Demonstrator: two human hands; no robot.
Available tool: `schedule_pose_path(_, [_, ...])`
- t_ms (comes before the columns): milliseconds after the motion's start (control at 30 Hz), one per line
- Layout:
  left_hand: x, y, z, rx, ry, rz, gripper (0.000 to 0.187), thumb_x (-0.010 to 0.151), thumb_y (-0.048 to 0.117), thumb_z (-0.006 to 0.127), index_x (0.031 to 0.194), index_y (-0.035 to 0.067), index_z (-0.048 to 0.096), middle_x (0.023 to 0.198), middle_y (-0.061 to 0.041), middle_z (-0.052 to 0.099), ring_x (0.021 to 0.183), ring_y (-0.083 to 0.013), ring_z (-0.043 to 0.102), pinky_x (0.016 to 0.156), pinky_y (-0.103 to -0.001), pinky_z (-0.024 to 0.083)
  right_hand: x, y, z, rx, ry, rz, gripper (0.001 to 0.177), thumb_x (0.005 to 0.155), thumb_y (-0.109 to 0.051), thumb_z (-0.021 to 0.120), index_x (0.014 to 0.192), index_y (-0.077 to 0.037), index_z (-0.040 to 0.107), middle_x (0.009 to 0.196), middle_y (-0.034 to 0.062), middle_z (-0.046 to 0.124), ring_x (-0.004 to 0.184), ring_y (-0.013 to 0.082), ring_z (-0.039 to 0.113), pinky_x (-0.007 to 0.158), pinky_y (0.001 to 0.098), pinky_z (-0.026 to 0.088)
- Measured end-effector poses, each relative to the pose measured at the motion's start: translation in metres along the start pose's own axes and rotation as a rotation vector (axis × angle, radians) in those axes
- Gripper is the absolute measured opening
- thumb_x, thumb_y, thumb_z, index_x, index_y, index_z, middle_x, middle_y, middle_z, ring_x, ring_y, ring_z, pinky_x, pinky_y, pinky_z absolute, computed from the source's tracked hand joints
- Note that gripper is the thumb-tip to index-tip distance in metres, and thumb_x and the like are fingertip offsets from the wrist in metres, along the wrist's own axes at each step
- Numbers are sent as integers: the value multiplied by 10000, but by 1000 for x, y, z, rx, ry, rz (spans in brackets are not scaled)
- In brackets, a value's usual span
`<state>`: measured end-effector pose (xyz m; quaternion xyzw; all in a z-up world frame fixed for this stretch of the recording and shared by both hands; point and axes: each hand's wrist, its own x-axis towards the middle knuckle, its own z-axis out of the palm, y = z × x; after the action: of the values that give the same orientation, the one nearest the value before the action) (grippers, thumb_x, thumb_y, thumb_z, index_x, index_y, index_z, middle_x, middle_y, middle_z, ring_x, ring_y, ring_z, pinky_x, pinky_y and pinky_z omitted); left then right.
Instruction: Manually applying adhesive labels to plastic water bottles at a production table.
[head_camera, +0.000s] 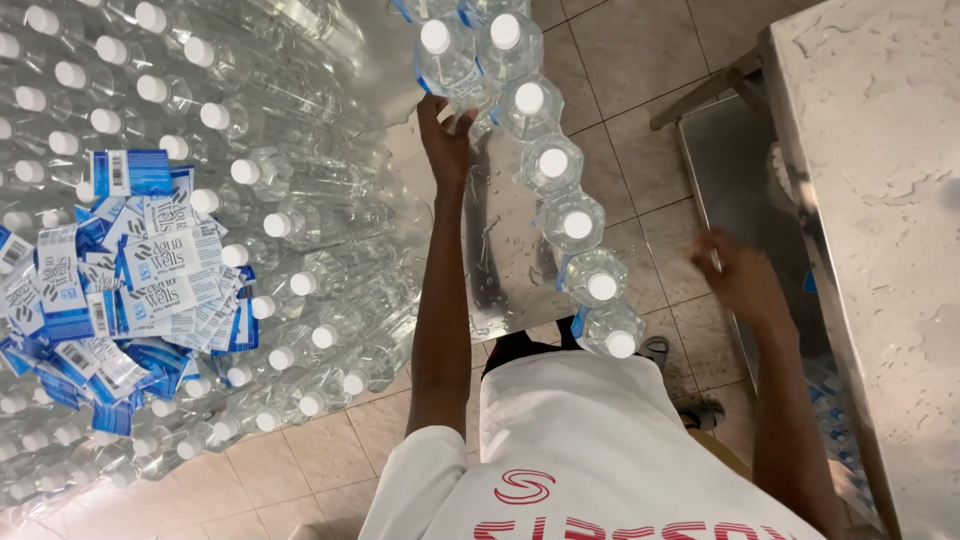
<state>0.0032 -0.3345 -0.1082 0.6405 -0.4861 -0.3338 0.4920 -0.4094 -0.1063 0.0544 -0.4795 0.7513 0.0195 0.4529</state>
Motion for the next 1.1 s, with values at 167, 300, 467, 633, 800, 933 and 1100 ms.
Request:
schedule_pose_path(167, [1,0,2,-16,16,-62,601,951,104,872,1466,66,563,1405,-112,671,1348,-299,653,1068,-449,635,76,-83,-16,263,233,-475,661,1079,-675,545,1432,-138,701,1310,60,735,946,172,623,828,373,488])
schedule_pose_path(300, [5,1,-3,-42,14,-36,610,919,241,916,1432,85,625,1378,-82,718,1314,-294,683,1045,-461,631,163,-156,-11,348,276,-816,422,1152,-236,701,1521,-81,565,1578,149,561,1379,354,618,982,439,592])
schedule_pose_path(467, [7,4,-10,-18,-49,-8,611,908,373,907,1390,105,643,1296,-51,721,1278,-262,679,1035,-451,613,201,-230,-12,389,-62,-945,676,1141,125,541,1715,-158,324,1770,127,357,1580,478,422,1092,519,522])
schedule_pose_path(633, [15,-1,-9,83,-66,-5,639,889,261,941,1414,117,606,1354,-81,737,1288,-301,713,988,-466,652,199,-252,-10,390,-136,-1040,626,1141,118,625,1659,-155,404,1676,156,477,1517,465,486,1160,540,515])
schedule_pose_path(800, [13,-1,0,100,-21,-62,704,867,285,938,1448,85,596,1371,-113,746,1321,-317,713,1039,-477,672,206,-247,-3,355,-118,-1158,598,1138,180,615,1644,-80,433,1604,200,566,1454,458,581,1125,561,557])
schedule_pose_path(933, [12,-27,10,-50,25,-59,755,843,244,956,1490,84,600,1423,-128,733,1338,-315,706,1056,-448,656,220,-237,4,285,-35,-1345,576,1002,154,669,1546,41,515,1526,261,578,1411,467,584,1131,569,512])
schedule_pose_path(1100, [-3,-54,20,-76,45,250,992,936,169,937,1733,142,346,1795,-54,407,1644,-282,474,1368,-392,457,197,-240,-8,201,28,-1416,375,1168,69,711,1506,117,556,1490,321,568,1372,452,574,1110,532,479])
